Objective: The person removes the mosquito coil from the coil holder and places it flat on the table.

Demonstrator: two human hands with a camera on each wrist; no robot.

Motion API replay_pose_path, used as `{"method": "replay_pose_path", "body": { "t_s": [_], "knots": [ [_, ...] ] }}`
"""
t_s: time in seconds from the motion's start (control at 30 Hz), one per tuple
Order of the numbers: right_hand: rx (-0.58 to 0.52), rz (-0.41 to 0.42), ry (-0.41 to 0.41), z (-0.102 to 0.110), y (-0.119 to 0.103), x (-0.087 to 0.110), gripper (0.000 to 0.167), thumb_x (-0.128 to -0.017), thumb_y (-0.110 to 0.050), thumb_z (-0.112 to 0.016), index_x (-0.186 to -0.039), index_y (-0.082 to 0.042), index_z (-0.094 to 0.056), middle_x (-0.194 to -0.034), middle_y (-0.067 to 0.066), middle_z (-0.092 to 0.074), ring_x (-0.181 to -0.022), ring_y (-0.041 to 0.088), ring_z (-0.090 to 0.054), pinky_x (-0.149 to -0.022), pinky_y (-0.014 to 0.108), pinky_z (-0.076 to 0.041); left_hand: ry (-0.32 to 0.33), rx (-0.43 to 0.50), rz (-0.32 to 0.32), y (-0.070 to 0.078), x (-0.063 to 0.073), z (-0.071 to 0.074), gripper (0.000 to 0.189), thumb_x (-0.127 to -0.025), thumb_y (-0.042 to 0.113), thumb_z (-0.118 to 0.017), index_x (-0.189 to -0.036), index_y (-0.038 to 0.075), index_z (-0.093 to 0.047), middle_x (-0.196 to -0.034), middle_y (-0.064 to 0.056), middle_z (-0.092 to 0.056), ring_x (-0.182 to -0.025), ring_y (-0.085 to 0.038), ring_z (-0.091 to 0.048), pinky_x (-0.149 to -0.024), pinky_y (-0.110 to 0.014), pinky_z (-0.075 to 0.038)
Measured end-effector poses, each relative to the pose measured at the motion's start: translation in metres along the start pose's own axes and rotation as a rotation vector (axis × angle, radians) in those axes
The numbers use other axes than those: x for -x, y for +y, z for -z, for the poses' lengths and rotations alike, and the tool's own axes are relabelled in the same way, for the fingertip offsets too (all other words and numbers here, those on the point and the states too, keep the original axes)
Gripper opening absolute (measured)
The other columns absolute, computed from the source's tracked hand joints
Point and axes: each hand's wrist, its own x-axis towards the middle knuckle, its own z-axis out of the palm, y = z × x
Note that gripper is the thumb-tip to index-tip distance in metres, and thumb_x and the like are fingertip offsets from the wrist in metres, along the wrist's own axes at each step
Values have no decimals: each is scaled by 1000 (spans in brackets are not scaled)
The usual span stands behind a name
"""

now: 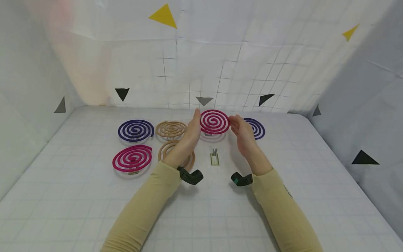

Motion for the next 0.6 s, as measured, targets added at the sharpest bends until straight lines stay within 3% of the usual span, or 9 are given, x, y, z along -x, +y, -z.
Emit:
{"method": "replay_pose_path", "body": {
  "t_s": [0.4,0.6],
  "knots": [
    [-7,14,2,-1,-8,2,56,-110,-34,-32,-152,3,-35,-159,13,-38,-149,20,-33,-123,29,-24,-12,17,-29,4,1,-3,80,-101,67,-8,-162,16,-14,-169,-2,-12,-156,-21,-4,-127,-41,-3],
    [6,-2,5,0,-10,4,56,-110,-35,-33,-152,3,-35,-159,12,-37,-149,19,-32,-123,28,-24,7,69,-44,5,0,-7,80,-104,60,-10,-158,2,-23,-166,-11,-20,-153,-27,-20,-125,-37,-19]
  ]
}}
